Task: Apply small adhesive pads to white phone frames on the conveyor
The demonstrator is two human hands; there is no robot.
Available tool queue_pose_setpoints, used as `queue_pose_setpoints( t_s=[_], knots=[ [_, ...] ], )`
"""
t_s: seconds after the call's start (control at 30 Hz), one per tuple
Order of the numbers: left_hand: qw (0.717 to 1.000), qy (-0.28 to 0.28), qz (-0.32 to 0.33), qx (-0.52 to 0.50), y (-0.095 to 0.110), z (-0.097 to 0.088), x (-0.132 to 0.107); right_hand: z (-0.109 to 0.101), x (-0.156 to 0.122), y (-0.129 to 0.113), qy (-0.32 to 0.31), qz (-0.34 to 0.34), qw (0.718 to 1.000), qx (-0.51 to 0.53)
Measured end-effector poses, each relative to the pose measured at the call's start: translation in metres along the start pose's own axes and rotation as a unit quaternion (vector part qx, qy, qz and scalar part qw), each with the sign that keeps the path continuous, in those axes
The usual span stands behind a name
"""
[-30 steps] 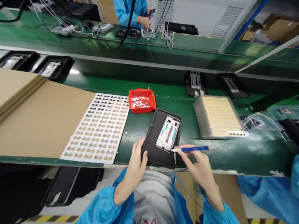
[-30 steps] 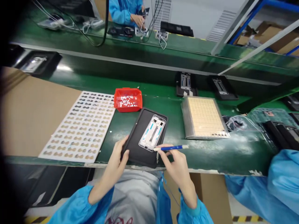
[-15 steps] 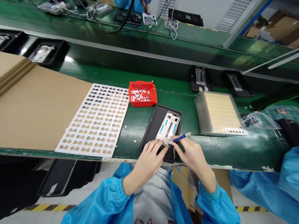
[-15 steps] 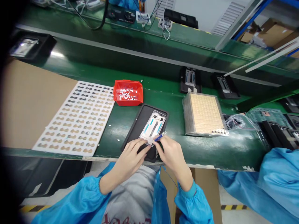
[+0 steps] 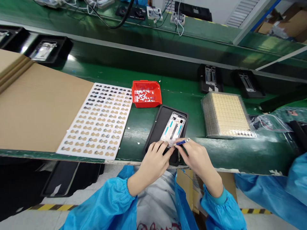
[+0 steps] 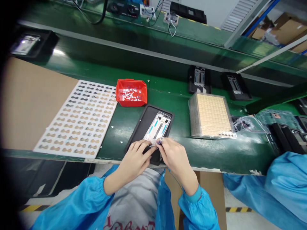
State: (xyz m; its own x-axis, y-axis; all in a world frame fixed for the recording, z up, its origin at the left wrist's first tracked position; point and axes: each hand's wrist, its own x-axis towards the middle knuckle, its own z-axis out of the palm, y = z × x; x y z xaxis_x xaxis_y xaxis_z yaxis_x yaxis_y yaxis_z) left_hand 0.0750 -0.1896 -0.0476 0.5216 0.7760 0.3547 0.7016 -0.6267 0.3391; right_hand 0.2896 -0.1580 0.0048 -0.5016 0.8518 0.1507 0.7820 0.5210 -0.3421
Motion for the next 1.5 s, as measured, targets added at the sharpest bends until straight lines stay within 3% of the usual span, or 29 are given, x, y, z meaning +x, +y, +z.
queue_pose_setpoints(
  t_s=[0.2, 0.47, 0.63, 1.07, 1.27, 1.4, 1.5],
  knots=[
    [0.999, 0.010, 0.007, -0.038, -0.006, -0.003, 0.002, -0.005, 0.006, -0.001, -0.041, 0.011, 0.999, 0.007],
    [0.995, -0.029, -0.010, -0.093, -0.012, -0.006, 0.001, -0.003, 0.007, 0.001, -0.022, 0.049, 0.997, 0.062],
    [0.994, -0.013, -0.004, -0.106, -0.015, -0.009, 0.001, -0.002, 0.007, 0.001, -0.025, 0.062, 0.995, 0.069],
    [0.998, -0.050, 0.021, -0.029, -0.013, -0.004, 0.001, 0.002, 0.008, -0.001, -0.018, 0.060, 0.997, 0.040],
    [0.998, -0.025, 0.050, 0.025, -0.010, -0.005, 0.000, 0.004, 0.006, -0.004, 0.012, 0.049, 0.998, 0.047],
    [0.996, -0.024, 0.051, 0.073, -0.003, -0.006, 0.000, 0.004, 0.004, -0.006, 0.015, 0.079, 0.993, 0.081],
    [0.994, -0.048, 0.063, 0.081, -0.004, -0.010, 0.003, 0.006, 0.002, -0.008, 0.053, 0.121, 0.980, 0.147]
  ],
)
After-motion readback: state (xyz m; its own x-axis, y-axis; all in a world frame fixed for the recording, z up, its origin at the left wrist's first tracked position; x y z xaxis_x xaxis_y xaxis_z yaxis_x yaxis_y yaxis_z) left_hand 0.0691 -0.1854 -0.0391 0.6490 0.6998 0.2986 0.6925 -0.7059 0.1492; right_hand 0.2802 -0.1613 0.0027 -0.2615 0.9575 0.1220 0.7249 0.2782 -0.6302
